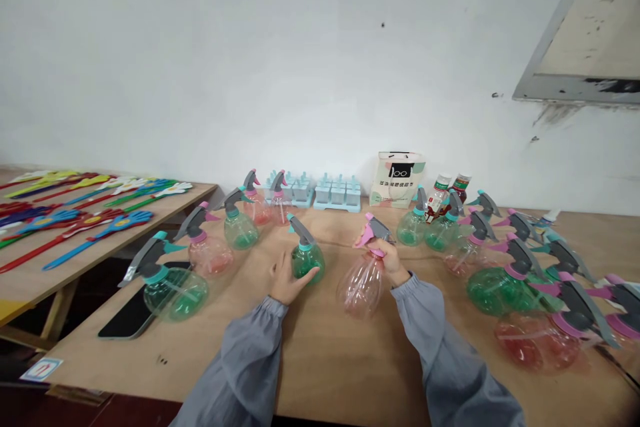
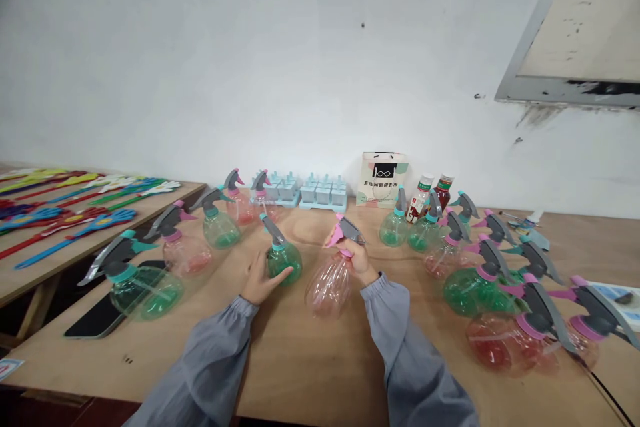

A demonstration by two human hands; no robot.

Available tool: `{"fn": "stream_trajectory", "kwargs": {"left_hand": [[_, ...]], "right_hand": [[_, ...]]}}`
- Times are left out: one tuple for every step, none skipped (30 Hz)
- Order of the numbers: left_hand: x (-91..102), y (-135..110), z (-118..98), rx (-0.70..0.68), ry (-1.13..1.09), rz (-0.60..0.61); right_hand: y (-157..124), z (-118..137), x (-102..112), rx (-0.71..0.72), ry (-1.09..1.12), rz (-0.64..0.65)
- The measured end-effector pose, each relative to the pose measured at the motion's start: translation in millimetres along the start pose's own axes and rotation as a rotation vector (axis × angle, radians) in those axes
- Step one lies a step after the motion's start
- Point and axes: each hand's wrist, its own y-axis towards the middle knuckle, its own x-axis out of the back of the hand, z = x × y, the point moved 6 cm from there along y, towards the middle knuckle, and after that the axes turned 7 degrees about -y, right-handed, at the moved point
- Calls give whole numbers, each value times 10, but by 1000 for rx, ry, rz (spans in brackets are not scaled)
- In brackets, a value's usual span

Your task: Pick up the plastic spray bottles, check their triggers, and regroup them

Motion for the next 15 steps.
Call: {"fn": "stream_trajectory", "kwargs": {"left_hand": [[0, -2, -9, 2, 6, -2], [3, -5, -18, 5, 14, -9], [9, -7, -26, 9, 22, -20], [12, -9, -33, 13, 29, -27], [15, -10, -38, 14, 32, -33], [16, -10, -42, 13, 31, -34], [14, -10, -44, 10, 27, -29], [10, -9, -45, 5, 24, -23], [10, -9, -47, 0, 23, -22], [12, -10, -48, -3, 24, -28], [15, -12, -51, -4, 29, -38], [16, -15, -55, -5, 34, -46], [17, -18, -61, -4, 39, -56], [16, -22, -68, -3, 43, -60], [12, -24, -77, -4, 44, -59]], "right_hand": [[-11, 19, 8, 13, 0, -6], [-22, 43, 18, 33, -3, -13], [-33, 68, 28, 53, -9, -22], [-41, 89, 36, 69, -19, -28], [-45, 105, 43, 80, -31, -34], [-45, 114, 49, 86, -43, -42], [-41, 116, 56, 87, -53, -54], [-33, 112, 63, 87, -58, -69], [-23, 107, 71, 90, -59, -89], [-13, 99, 84, 96, -57, -116], [-3, 87, 98, 102, -53, -143], [6, 73, 113, 106, -46, -165], [11, 60, 130, 112, -41, -180], [13, 49, 151, 119, -43, -190], [11, 42, 179, 125, -53, -194]]}}
